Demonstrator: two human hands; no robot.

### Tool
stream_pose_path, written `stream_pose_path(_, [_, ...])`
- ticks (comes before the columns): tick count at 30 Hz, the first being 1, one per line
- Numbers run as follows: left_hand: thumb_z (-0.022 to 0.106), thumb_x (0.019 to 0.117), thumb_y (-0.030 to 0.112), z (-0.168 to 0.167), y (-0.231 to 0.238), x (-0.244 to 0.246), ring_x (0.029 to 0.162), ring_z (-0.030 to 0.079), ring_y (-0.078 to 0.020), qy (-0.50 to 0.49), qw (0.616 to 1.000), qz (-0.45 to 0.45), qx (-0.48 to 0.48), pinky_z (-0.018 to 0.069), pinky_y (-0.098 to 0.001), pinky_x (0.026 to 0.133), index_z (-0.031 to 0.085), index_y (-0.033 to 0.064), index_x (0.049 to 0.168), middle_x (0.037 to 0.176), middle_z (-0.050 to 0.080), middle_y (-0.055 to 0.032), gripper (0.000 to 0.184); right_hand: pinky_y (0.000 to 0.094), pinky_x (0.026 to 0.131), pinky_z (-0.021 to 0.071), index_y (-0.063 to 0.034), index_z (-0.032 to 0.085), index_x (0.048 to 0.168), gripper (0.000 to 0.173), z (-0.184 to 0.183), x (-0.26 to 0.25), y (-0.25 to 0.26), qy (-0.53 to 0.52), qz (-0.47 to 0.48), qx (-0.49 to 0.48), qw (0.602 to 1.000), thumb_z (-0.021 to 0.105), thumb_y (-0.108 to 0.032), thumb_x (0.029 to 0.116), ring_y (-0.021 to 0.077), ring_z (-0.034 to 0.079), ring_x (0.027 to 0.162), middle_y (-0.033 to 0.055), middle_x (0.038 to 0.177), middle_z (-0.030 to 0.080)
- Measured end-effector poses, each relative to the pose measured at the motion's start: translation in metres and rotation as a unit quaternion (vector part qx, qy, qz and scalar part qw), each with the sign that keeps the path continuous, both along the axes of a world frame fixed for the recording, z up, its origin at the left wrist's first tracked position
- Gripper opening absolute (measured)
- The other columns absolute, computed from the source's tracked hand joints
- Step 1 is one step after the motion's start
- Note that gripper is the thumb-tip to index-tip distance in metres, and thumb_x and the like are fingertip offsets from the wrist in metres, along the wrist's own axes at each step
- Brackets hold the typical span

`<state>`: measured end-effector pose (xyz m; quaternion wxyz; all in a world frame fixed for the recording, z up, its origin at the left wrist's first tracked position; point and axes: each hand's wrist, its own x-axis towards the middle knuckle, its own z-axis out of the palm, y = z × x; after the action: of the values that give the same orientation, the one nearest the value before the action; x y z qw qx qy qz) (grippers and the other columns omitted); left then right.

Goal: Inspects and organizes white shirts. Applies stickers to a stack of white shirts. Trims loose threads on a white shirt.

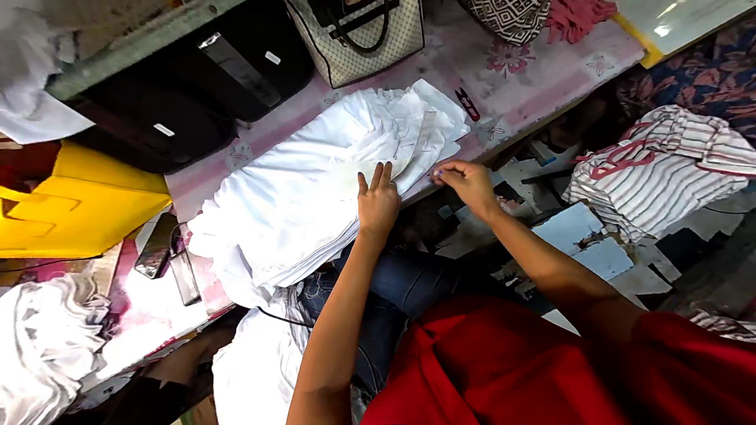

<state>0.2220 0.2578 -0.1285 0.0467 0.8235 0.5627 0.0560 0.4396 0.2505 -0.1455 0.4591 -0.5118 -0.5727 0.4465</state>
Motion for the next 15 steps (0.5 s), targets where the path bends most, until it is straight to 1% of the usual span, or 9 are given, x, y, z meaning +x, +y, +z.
stream_pose_path(2, [0.064, 0.0937, 0.001, 0.002, -0.001, -0.002, 0.143, 0.048, -0.0360, -0.013, 1.000, 0.001, 0.003, 0.0330, -0.0662, 0.116, 0.073, -0.0054, 0.099, 0.151, 0.055, -0.0136, 0.012, 0.0367, 0.082, 0.0624, 0.0032, 0.070, 0.110, 0.015, -0.009, -0.011, -0.008, -0.026, 0.036, 0.039, 0.998, 0.063, -0.004, 0.0993, 0.0187, 0.073, 0.087, 0.0157, 0.104, 0.073])
stream_pose_path(3, [0.063, 0.0940, 0.001, 0.008, -0.003, -0.004, 0.143, 0.048, -0.0355, -0.019, 1.000, -0.002, -0.010, 0.0338, -0.0655, 0.116, 0.073, -0.0044, 0.099, 0.152, 0.054, -0.0122, 0.012, 0.0369, 0.082, 0.0630, 0.0034, 0.072, 0.108, 0.014, -0.012, -0.019, -0.009, -0.042, 0.050, 0.065, 0.996, 0.064, -0.003, 0.0977, 0.0193, 0.073, 0.088, 0.0155, 0.106, 0.073])
stream_pose_path(5, [0.065, 0.0956, 0.006, 0.014, -0.003, -0.007, 0.144, 0.048, -0.0345, -0.022, 0.999, -0.002, -0.030, 0.0330, -0.0658, 0.116, 0.074, -0.0018, 0.101, 0.154, 0.053, -0.0107, 0.013, 0.0359, 0.081, 0.0628, 0.0022, 0.076, 0.099, 0.011, -0.016, -0.036, -0.011, -0.082, 0.070, 0.121, 0.987, 0.067, -0.002, 0.0935, 0.0191, 0.074, 0.090, 0.0140, 0.105, 0.075])
stream_pose_path(7, [0.065, 0.0965, 0.012, 0.010, -0.003, -0.008, 0.144, 0.046, -0.0355, -0.011, 1.000, -0.009, -0.024, 0.0308, -0.0686, 0.116, 0.074, -0.0021, 0.102, 0.154, 0.052, -0.0118, 0.017, 0.0353, 0.083, 0.0618, 0.0012, 0.077, 0.095, 0.009, -0.016, -0.049, -0.015, -0.103, 0.094, 0.160, 0.977, 0.070, -0.002, 0.0917, 0.0193, 0.074, 0.091, 0.0129, 0.103, 0.076])
stream_pose_path(11, [0.063, 0.0954, 0.007, 0.005, -0.003, -0.009, 0.141, 0.050, -0.0360, -0.040, 0.999, 0.000, -0.008, 0.0309, -0.0677, 0.116, 0.074, -0.0025, 0.097, 0.149, 0.058, -0.0120, 0.014, 0.0329, 0.084, 0.0609, 0.0025, 0.076, 0.092, 0.006, -0.018, -0.058, -0.018, -0.103, 0.109, 0.194, 0.970, 0.070, 0.000, 0.0898, 0.0193, 0.074, 0.091, 0.0137, 0.101, 0.076])
stream_pose_path(12, [0.062, 0.0963, 0.008, 0.007, -0.003, -0.011, 0.138, 0.054, -0.0375, -0.058, 0.998, 0.005, -0.014, 0.0330, -0.0676, 0.115, 0.074, -0.0023, 0.096, 0.144, 0.061, -0.0136, 0.016, 0.0326, 0.084, 0.0609, 0.0024, 0.076, 0.092, 0.007, -0.018, -0.058, -0.018, -0.103, 0.107, 0.199, 0.969, 0.070, 0.000, 0.0901, 0.0190, 0.074, 0.091, 0.0135, 0.101, 0.076])
stream_pose_path(13, [0.061, 0.0975, 0.010, 0.009, -0.004, -0.013, 0.129, 0.060, -0.0404, -0.081, 0.996, 0.013, -0.020, 0.0379, -0.0683, 0.111, 0.074, -0.0019, 0.096, 0.135, 0.066, -0.0167, 0.018, 0.0329, 0.085, 0.0607, 0.0021, 0.076, 0.092, 0.007, -0.018, -0.059, -0.019, -0.109, 0.103, 0.209, 0.966, 0.070, 0.000, 0.0902, 0.0192, 0.074, 0.092, 0.0133, 0.101, 0.076])
stream_pose_path(14, [0.061, 0.0984, 0.012, 0.012, -0.004, -0.017, 0.114, 0.066, -0.0436, -0.105, 0.994, 0.023, -0.019, 0.0453, -0.0687, 0.100, 0.074, -0.0012, 0.095, 0.118, 0.072, -0.0203, 0.019, 0.0342, 0.086, 0.0606, 0.0023, 0.076, 0.093, 0.007, -0.017, -0.061, -0.020, -0.116, 0.101, 0.225, 0.962, 0.070, 0.000, 0.0902, 0.0204, 0.074, 0.094, 0.0136, 0.102, 0.076])
stream_pose_path(15, [0.060, 0.0994, 0.015, 0.014, -0.004, -0.020, 0.100, 0.068, -0.0452, -0.126, 0.991, 0.039, -0.018, 0.0503, -0.0676, 0.088, 0.073, -0.0012, 0.096, 0.104, 0.072, -0.0226, 0.021, 0.0354, 0.087, 0.0606, 0.0028, 0.076, 0.094, 0.008, -0.015, -0.064, -0.019, -0.121, 0.104, 0.245, 0.956, 0.069, 0.001, 0.0903, 0.0219, 0.074, 0.097, 0.0144, 0.104, 0.076])
